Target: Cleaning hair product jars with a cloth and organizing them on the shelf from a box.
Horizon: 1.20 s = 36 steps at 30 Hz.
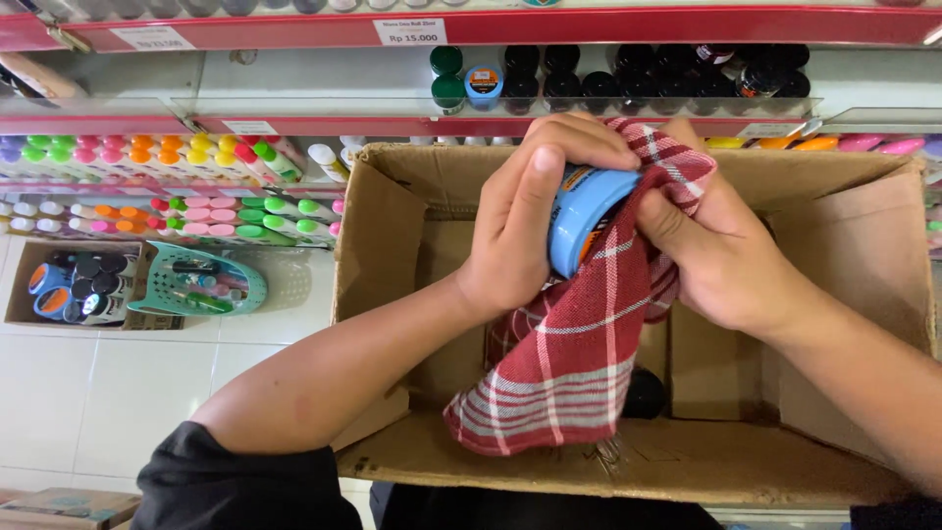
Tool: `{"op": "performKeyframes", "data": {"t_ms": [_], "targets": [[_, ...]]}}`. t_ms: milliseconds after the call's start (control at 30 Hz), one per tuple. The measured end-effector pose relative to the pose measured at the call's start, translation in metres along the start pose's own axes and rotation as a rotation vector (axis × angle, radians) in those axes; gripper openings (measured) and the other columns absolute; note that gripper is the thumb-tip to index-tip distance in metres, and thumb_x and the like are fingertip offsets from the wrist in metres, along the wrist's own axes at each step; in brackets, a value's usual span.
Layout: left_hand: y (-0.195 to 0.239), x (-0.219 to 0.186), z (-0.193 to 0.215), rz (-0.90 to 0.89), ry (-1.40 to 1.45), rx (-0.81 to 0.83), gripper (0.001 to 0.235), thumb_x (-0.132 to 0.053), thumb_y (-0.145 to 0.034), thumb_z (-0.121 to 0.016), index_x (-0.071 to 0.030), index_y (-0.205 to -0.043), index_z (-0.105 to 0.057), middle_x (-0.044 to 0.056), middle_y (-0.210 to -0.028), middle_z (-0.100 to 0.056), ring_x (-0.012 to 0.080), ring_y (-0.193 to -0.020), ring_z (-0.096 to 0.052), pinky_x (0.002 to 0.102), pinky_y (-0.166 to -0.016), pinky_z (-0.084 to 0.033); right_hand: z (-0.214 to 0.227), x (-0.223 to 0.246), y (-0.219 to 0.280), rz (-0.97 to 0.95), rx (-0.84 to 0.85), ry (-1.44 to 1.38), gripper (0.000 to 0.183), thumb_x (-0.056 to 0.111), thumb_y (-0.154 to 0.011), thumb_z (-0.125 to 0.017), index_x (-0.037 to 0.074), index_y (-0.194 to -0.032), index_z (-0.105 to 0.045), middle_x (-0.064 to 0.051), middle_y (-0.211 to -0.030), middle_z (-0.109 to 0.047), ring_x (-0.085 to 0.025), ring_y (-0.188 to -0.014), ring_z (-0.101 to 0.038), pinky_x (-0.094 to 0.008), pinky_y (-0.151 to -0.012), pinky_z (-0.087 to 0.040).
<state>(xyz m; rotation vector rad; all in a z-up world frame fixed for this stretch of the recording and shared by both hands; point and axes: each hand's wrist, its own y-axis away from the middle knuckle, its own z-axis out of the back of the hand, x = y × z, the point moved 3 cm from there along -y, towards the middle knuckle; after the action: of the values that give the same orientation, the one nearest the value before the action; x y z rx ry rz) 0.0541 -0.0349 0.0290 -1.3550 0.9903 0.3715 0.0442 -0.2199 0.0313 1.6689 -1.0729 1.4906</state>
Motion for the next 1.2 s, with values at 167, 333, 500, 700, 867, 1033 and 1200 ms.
{"op": "performKeyframes", "data": {"t_ms": [167,333,500,700,867,1033,1200], "targets": [[0.000,-0.003,0.001,0.025,0.008,-0.017,0.044,-0.029,-0.124,-0.030,-0.001,-0.118,-0.063,0.010,-0.118,-0.066,0.0209,-0.113,-0.059,0.032,-0.110,-0.044,-0.005,0.004,0.001,-0.065,-0.010,-0.146,0.048,0.019,-0.109,-0.048,0.006,-0.154,-0.037,-0.003,-0.144,-0.050,-0.012,-0.133,-0.049,-0.033,-0.115,-0.040],[-0.004,-0.014,-0.002,-0.067,-0.292,0.003,0.038,-0.023,-0.121,-0.036,-0.002,-0.112,-0.066,0.008,-0.110,-0.069,0.0194,-0.110,-0.062,0.030,-0.101,-0.044,-0.011,0.012,0.005,-0.079,-0.028,-0.139,0.044,0.019,-0.107,-0.054,0.006,-0.147,-0.040,-0.003,-0.134,-0.051,-0.011,-0.125,-0.050,-0.032,-0.111,-0.042],[-0.001,-0.015,-0.005,-0.019,-0.365,-0.013,0.038,-0.020,-0.120,-0.036,-0.004,-0.110,-0.068,0.008,-0.107,-0.069,0.0202,-0.107,-0.058,0.030,-0.100,-0.044,-0.014,0.013,0.005,0.020,0.004,0.259,0.054,0.017,-0.097,-0.073,0.007,-0.135,-0.037,-0.005,-0.123,-0.050,-0.009,-0.117,-0.050,-0.029,-0.103,-0.046],[-0.002,0.000,0.000,0.190,0.086,-0.075,0.050,-0.029,-0.123,-0.030,0.002,-0.108,-0.065,0.011,-0.112,-0.067,0.0190,-0.106,-0.062,0.032,-0.103,-0.049,-0.027,0.023,0.005,0.103,0.005,0.417,0.067,0.010,-0.087,-0.082,0.006,-0.129,-0.031,-0.006,-0.126,-0.051,-0.009,-0.120,-0.053,-0.030,-0.102,-0.051],[-0.003,0.010,0.007,0.308,0.563,-0.167,0.054,-0.029,-0.124,-0.029,0.007,-0.106,-0.065,0.014,-0.113,-0.068,0.0202,-0.105,-0.064,0.035,-0.104,-0.052,-0.029,0.033,-0.001,0.099,0.021,0.487,0.067,0.008,-0.086,-0.081,0.006,-0.131,-0.031,-0.007,-0.123,-0.052,-0.010,-0.114,-0.056,-0.028,-0.096,-0.052],[-0.023,-0.036,0.021,0.057,-0.098,0.073,0.045,-0.035,-0.121,-0.037,-0.001,-0.124,-0.067,0.014,-0.138,-0.054,0.0193,-0.129,-0.059,0.032,-0.114,-0.054,-0.004,0.033,-0.002,0.227,-0.027,0.426,0.044,0.007,-0.103,-0.066,0.004,-0.132,-0.034,-0.006,-0.119,-0.055,-0.011,-0.104,-0.064,-0.026,-0.090,-0.059],[-0.016,-0.059,0.009,-0.059,-0.414,0.143,0.044,-0.037,-0.122,-0.049,0.000,-0.145,-0.044,0.016,-0.147,-0.045,0.0275,-0.142,-0.047,0.036,-0.122,-0.040,-0.014,0.043,0.001,0.305,-0.192,0.477,0.057,0.035,-0.102,-0.072,0.005,-0.134,-0.036,-0.002,-0.118,-0.053,-0.006,-0.105,-0.056,-0.022,-0.099,-0.054]]}}
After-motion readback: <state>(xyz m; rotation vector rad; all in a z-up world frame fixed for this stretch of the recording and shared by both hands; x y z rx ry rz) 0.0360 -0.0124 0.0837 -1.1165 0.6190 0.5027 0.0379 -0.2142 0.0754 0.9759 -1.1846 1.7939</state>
